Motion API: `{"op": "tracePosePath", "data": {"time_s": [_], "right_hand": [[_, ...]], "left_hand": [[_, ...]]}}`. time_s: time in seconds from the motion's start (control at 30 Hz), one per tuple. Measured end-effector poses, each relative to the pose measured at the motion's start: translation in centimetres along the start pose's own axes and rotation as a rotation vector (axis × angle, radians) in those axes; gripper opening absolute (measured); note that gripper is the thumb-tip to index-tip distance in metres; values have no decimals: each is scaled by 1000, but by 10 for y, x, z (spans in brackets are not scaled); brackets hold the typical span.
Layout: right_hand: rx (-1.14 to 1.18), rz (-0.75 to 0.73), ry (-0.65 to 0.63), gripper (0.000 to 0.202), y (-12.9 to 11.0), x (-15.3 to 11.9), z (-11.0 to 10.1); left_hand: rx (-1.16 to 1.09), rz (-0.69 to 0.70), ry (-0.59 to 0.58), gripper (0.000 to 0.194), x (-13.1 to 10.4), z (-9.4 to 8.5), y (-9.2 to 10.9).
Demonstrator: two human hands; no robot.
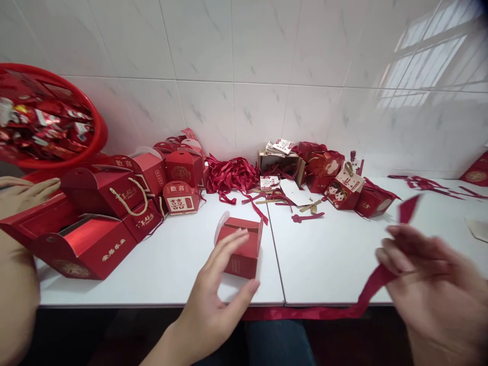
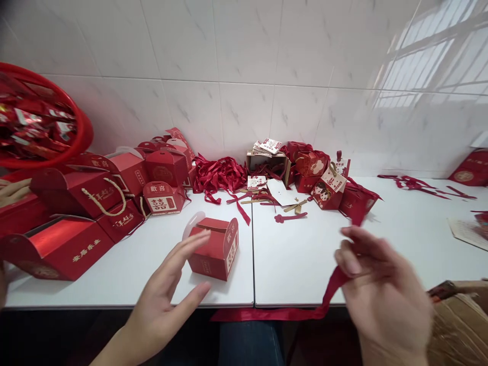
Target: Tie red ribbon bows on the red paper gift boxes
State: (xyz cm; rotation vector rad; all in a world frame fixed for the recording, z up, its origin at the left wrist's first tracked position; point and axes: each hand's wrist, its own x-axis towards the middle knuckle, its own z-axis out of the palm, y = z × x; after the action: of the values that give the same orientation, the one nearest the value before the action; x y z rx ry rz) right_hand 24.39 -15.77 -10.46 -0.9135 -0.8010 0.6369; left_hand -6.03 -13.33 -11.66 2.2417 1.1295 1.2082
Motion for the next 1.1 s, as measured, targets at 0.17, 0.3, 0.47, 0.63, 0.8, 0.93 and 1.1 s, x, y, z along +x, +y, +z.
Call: {"op": "tracePosePath", "data": {"time_s": [0.17,0.3,0.47,0.63,0.8,0.93,1.1], "right_hand": [[30,340,-271,23,16,-26,53],[-71,381,-414,22,32,-37,65],[-178,358,-543,27,35,-47,73],[-201,346,-595,25,35,-57,72],[-187,368,-605,25,34,-66,69],[-195,380,-536,25,28,-69,69],[-215,360,-528,23,26,-68,77]], "left_hand": [[462,145,111,71,36,41,-11],[580,187,72,44,41,48,-24],[521,286,-5,34,32,33,-19],[428,332,-85,32,28,23,-16],[408,358,-141,30,25,20,-14],[379,363,-180,28,22,17,-10],[365,362,-226,24,19,18,-6]]}}
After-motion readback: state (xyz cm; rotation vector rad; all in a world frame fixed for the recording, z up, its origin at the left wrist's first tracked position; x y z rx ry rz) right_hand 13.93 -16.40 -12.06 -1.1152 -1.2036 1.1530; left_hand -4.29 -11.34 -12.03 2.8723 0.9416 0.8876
